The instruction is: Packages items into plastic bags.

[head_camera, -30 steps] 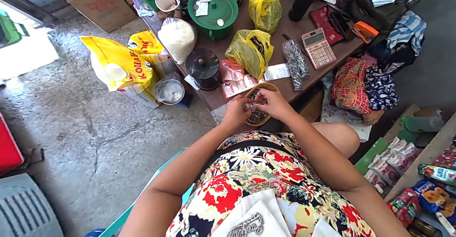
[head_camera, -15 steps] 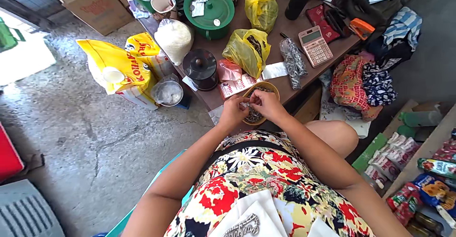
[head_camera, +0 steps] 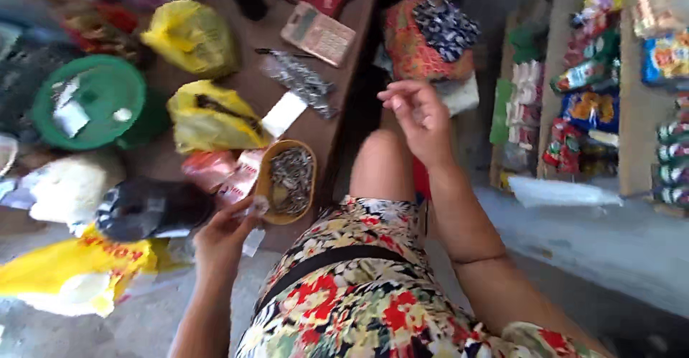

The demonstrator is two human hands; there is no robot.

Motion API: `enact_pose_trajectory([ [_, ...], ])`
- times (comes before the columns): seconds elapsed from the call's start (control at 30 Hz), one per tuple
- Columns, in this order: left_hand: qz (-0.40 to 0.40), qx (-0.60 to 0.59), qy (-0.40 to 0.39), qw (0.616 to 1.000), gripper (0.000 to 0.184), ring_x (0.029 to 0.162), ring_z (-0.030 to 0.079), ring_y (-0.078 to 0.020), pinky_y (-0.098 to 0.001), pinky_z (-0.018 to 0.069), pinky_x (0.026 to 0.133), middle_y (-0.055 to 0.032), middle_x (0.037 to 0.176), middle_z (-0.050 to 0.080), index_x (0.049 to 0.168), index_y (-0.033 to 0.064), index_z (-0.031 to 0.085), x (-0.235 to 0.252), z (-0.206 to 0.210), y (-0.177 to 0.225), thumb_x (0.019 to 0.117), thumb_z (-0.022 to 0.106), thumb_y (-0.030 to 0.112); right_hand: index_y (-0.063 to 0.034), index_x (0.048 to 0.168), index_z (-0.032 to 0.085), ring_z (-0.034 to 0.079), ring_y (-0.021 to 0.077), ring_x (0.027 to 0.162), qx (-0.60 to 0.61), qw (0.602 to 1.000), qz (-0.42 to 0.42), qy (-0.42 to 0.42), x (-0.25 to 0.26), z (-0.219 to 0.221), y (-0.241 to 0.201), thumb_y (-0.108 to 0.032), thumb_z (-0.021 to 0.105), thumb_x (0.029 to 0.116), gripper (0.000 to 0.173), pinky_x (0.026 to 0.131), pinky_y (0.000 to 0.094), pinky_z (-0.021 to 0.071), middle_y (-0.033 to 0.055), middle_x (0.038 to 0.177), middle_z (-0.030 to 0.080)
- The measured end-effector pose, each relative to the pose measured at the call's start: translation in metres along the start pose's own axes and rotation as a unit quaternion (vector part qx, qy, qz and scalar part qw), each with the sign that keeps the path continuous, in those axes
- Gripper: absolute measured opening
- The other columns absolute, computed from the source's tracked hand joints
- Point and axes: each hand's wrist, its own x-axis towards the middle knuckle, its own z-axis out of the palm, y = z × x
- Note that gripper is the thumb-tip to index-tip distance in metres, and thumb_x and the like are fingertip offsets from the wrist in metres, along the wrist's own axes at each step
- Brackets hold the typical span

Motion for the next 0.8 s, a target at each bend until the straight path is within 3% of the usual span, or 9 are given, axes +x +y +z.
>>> enact_pose_trajectory([
  [0.07,-0.019,0.022,-0.008,1.0,0.037,0.084,0.069,-0.0033,-0.0243,0.0596,0.079,-0.0059,0.117,0.071,0.125,-0.0036,0.064,-0.001,-0.004,0.002,0.0902,0.067,0.008,0.0087,0.121,0.06,0.071,0.0158,0.098,-0.044,0.992,0.078,0.093,-0.024,-0.049,0.034,-0.004,0.049,0.1032,0.025,0.087,0.0328,0.0593,0.0154,0.112,0.073],
  [0.13,-0.031,0.041,-0.017,0.999,0.037,0.083,0.068,-0.0018,-0.0229,0.0593,0.077,-0.0021,0.115,0.071,0.125,-0.0035,0.064,0.0,-0.006,0.003,0.0898,0.066,0.007,0.0058,0.123,0.061,0.07,0.0189,0.101,-0.133,0.959,0.221,0.114,-0.064,-0.085,0.069,-0.004,0.049,0.1016,0.026,0.088,0.0349,0.0579,0.0167,0.117,0.071],
  [0.2,-0.048,0.059,-0.022,0.997,0.037,0.085,0.068,-0.0021,-0.0238,0.0593,0.078,0.0006,0.114,0.071,0.125,-0.0024,0.064,0.0,-0.008,0.007,0.0897,0.066,0.008,0.0038,0.128,0.061,0.068,0.0319,0.11,-0.217,0.889,0.402,0.035,-0.11,-0.104,0.1,-0.005,0.052,0.101,0.029,0.095,0.0496,0.0553,0.0217,0.123,0.067],
  [0.27,-0.054,0.067,-0.027,0.996,0.037,0.086,0.068,-0.0021,-0.0246,0.0597,0.078,0.0027,0.113,0.071,0.125,-0.0026,0.062,0.002,-0.01,0.012,0.0893,0.066,0.006,0.0036,0.13,0.058,0.065,0.0444,0.115,-0.248,0.803,0.537,-0.072,-0.164,-0.099,0.129,-0.01,0.053,0.1032,0.03,0.096,0.0641,0.0515,0.0275,0.124,0.065],
  [0.37,-0.066,0.049,-0.029,0.996,0.035,0.084,0.068,-0.0029,-0.0232,0.0592,0.077,0.0052,0.107,0.071,0.126,-0.0008,0.062,0.006,-0.011,0.015,0.0914,0.062,0.002,0.0041,0.137,0.055,0.06,0.0497,0.122,-0.207,0.702,0.648,-0.211,-0.23,-0.06,0.157,-0.01,0.059,0.0994,0.041,0.098,0.0701,0.0468,0.0314,0.132,0.06],
  [0.43,-0.067,0.023,-0.024,0.997,0.03,0.081,0.07,-0.0027,-0.0208,0.06,0.073,0.0079,0.102,0.074,0.121,0.003,0.066,0.009,-0.01,0.013,0.0924,0.06,-0.001,0.0014,0.145,0.05,0.055,0.0478,0.13,-0.177,0.663,0.66,-0.306,-0.25,-0.032,0.154,-0.014,0.055,0.1034,0.045,0.105,0.0671,0.0435,0.0296,0.14,0.057],
  [0.53,-0.063,0.028,-0.026,0.997,0.029,0.079,0.069,-0.0026,-0.0205,0.0598,0.073,0.0082,0.1,0.074,0.12,0.0029,0.067,0.012,-0.009,0.017,0.0918,0.06,-0.002,0.0065,0.149,0.044,0.044,0.0497,0.14,-0.121,0.668,0.64,-0.36,-0.244,-0.003,0.133,-0.012,0.055,0.1039,0.05,0.113,0.0661,0.0345,0.0332,0.148,0.048],
  [0.67,-0.063,0.035,-0.022,0.997,0.029,0.079,0.069,-0.002,-0.0204,0.0596,0.073,0.0086,0.099,0.074,0.12,0.0034,0.067,0.011,-0.009,0.02,0.0917,0.06,-0.001,-0.0002,0.146,0.052,0.051,0.0515,0.132,-0.133,0.701,0.586,-0.385,-0.237,0.026,0.142,-0.018,0.066,0.0963,0.055,0.102,0.0743,0.0401,0.0306,0.144,0.053],
  [0.8,-0.067,0.034,-0.019,0.997,0.029,0.079,0.07,-0.0036,-0.0211,0.0599,0.073,0.0066,0.1,0.074,0.12,0.0022,0.066,0.01,-0.01,0.015,0.0918,0.061,-0.001,-0.0015,0.15,0.047,0.054,0.0523,0.127,-0.148,0.698,0.577,-0.397,-0.224,0.036,0.159,-0.019,0.071,0.0935,0.063,0.098,0.073,0.0442,0.0309,0.144,0.052],
])
